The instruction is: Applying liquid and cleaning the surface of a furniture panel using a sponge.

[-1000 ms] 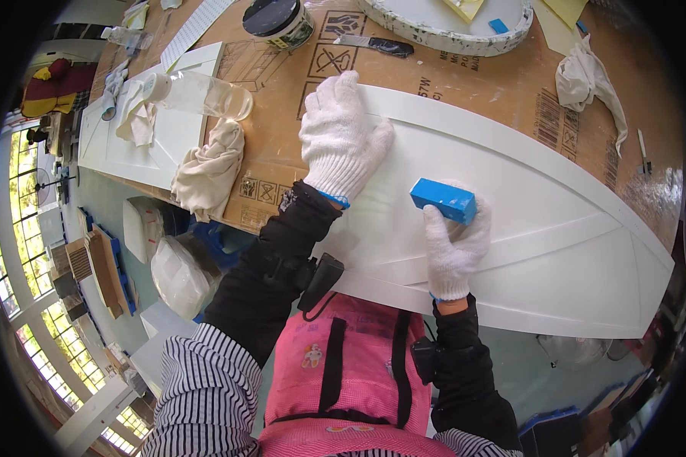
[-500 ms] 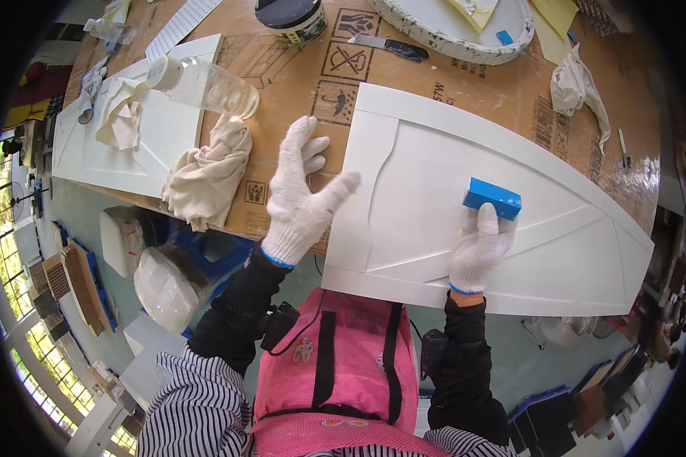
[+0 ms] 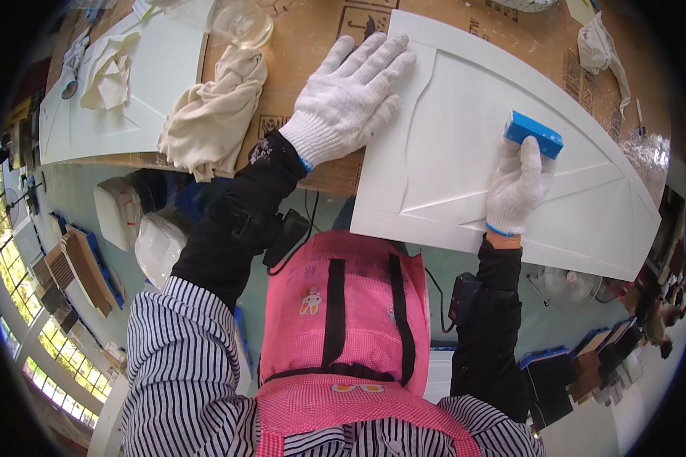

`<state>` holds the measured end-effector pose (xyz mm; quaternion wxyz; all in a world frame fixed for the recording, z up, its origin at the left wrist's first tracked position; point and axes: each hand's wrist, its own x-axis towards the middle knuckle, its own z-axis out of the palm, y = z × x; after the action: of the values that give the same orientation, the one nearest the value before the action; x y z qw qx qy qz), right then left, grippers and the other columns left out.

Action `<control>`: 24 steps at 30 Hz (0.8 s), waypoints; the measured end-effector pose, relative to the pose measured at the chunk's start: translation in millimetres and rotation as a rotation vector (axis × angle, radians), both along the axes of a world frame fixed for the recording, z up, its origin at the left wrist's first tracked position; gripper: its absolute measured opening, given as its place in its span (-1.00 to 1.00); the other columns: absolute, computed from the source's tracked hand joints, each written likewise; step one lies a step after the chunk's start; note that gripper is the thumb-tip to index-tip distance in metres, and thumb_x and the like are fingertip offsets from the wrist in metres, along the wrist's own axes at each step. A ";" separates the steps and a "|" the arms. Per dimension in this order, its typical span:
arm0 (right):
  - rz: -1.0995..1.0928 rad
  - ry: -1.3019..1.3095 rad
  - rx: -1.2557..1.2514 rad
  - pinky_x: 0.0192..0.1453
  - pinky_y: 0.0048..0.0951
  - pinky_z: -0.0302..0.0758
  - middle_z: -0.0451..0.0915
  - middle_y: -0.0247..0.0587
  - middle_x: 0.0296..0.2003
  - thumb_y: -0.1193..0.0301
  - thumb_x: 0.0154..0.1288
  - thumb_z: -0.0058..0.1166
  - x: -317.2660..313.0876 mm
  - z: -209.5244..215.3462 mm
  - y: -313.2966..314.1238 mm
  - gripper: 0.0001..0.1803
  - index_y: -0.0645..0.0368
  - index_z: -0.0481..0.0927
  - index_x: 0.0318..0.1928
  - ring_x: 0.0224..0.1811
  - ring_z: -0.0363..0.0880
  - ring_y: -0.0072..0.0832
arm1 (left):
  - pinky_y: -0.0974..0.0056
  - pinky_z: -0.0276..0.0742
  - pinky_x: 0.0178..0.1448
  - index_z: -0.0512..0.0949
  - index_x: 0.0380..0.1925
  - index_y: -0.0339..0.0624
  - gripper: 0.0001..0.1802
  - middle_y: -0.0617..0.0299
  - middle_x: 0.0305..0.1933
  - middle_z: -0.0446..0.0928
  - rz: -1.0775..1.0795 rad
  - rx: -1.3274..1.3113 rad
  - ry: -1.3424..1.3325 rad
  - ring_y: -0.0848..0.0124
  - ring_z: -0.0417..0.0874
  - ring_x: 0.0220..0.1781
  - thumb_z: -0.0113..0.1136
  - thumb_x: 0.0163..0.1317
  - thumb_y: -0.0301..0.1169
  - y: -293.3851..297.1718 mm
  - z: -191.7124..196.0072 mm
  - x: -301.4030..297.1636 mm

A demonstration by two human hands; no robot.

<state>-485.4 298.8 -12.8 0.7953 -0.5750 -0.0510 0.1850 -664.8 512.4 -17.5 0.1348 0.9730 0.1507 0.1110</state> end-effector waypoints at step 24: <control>0.079 -0.045 -0.042 0.26 -0.33 0.61 0.63 -0.20 0.07 0.46 0.47 0.21 5.8 -3.1 -2.4 -0.65 0.21 0.51 0.20 0.10 0.64 -0.40 | 0.02 0.59 -0.38 0.69 -0.21 -0.01 -0.77 0.05 -0.54 0.60 0.010 -0.732 0.425 0.02 0.68 -0.48 0.25 0.36 -0.15 -120.4 18.6 -192.8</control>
<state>-479.6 296.4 -15.9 0.7738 -0.5931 -0.0878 0.2044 -857.7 392.0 1.1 0.4369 0.8614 0.2093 -0.1524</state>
